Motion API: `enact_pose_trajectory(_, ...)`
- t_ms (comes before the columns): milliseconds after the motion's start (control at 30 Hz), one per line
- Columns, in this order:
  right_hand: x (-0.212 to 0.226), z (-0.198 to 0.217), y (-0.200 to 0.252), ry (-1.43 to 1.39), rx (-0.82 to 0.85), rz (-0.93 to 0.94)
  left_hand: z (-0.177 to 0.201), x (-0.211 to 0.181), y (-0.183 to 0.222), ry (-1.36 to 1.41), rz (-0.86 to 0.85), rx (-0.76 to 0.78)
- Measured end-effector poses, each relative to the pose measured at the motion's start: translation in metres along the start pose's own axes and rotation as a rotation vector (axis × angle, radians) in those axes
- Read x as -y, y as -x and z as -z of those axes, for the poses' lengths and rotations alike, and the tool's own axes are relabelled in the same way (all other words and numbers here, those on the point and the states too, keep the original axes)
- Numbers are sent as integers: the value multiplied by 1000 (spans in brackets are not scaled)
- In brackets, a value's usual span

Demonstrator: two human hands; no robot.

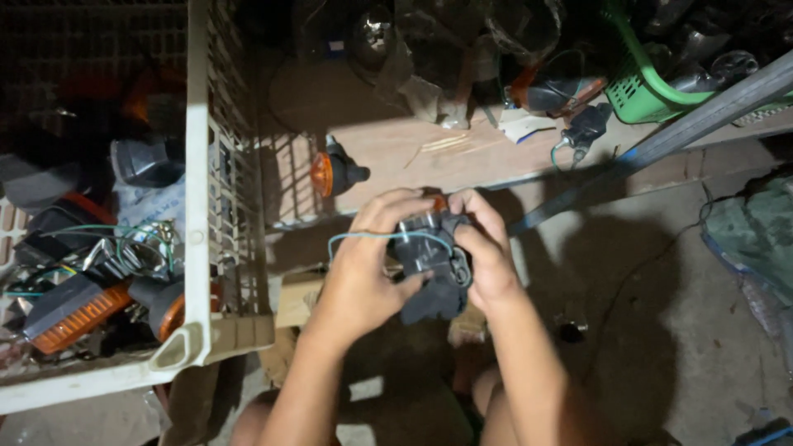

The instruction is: Cleaning and inspecting a motorcycle turn signal assembly and its wiring

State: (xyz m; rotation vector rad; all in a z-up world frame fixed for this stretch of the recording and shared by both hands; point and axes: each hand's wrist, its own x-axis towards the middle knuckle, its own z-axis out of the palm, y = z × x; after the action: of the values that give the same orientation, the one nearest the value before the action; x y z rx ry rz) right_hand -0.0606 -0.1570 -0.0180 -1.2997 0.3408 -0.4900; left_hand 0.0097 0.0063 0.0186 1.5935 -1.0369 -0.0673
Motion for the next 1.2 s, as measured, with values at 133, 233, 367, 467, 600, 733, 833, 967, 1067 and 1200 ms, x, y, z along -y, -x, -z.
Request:
enact_pose_trajectory(133, 3, -3, 1, -43, 8, -58, -5, 7, 3, -75, -28, -30)
enact_pose_trajectory(233, 6, -6, -1, -105, 50, -108, -6, 10, 4, -117, -32, -75)
enact_pose_trajectory(367, 5, -5, 1, -170, 69, -133, -7, 8, 4, -140, -45, -100)
enact_pose_trajectory(467, -3, -5, 0, -226, 70, -126, -7, 13, 4, -173, -40, -98)
enact_pose_trajectory(600, -24, -1, 2, -200, -56, -109, -7, 12, 3, -210, -14, -84)
enact_pose_trajectory(733, -36, 0, 2, -230, -119, -97, -10, 12, 2, -187, 2, -40)
enact_pose_trajectory(833, -61, 1, -2, -395, -221, -130, -12, 11, 2, -267, 17, 3)
enact_pose_trajectory(967, -85, 3, 5, -379, -180, -134, -20, 13, 3, -118, -26, 34)
enact_pose_trajectory(1067, -82, 25, 0, -315, -153, -84, -21, -3, -12, -80, 1, 4)
enact_pose_trajectory(1200, -75, 35, -2, -248, -83, -13, -24, -2, -19, -65, 72, -50)
